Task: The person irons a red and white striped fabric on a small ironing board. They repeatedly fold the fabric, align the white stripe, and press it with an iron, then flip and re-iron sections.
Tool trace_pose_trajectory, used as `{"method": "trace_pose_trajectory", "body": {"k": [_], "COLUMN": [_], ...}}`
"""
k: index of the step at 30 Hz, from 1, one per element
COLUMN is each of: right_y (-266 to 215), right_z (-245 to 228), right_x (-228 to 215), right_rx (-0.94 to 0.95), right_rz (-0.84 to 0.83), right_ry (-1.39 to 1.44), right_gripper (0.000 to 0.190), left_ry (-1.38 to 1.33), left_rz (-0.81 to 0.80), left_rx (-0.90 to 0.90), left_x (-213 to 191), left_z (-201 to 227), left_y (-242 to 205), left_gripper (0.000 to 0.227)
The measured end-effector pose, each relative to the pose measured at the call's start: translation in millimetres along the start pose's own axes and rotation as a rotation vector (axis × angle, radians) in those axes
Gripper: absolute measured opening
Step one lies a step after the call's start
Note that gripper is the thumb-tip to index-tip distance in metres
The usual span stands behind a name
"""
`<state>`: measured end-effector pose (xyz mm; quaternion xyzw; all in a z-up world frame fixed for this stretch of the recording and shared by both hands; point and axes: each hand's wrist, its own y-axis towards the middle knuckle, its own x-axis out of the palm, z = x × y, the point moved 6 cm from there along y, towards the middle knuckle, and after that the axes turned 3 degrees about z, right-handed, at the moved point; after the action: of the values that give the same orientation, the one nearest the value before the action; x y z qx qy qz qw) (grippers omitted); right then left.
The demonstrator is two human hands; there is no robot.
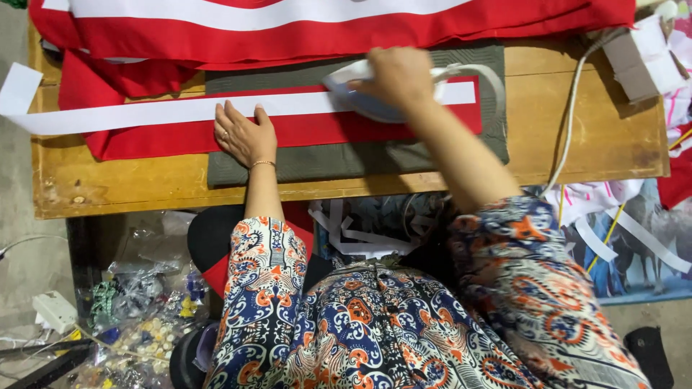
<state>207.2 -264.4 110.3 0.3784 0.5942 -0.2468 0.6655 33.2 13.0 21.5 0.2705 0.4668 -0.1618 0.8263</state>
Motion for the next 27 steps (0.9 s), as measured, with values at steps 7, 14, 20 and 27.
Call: {"method": "trace_pose_trajectory", "body": {"k": [7,14,20,27], "right_y": [-67,-67,-25,-6], "right_z": [174,155,26,-62], "right_x": [-18,-25,-14,-11], "right_rx": [0.131,0.066,-0.106,-0.131], "right_rz": [-0.190,-0.210,-0.189,0.023], "right_ry": [-0.320,-0.382,-0.072,0.048], "right_gripper": [0.074,0.081,0.072,0.063], "left_ry": [0.029,0.068,0.074,0.075], "left_rz": [0.015,0.047,0.032,0.010], "left_rx": [0.008,0.025,0.019,0.009], "left_x": [2,3,2,3], "left_z": [1,4,4,4], "left_y": [-1,-2,-2,2], "left_gripper": [0.060,0.059,0.060,0.055]}}
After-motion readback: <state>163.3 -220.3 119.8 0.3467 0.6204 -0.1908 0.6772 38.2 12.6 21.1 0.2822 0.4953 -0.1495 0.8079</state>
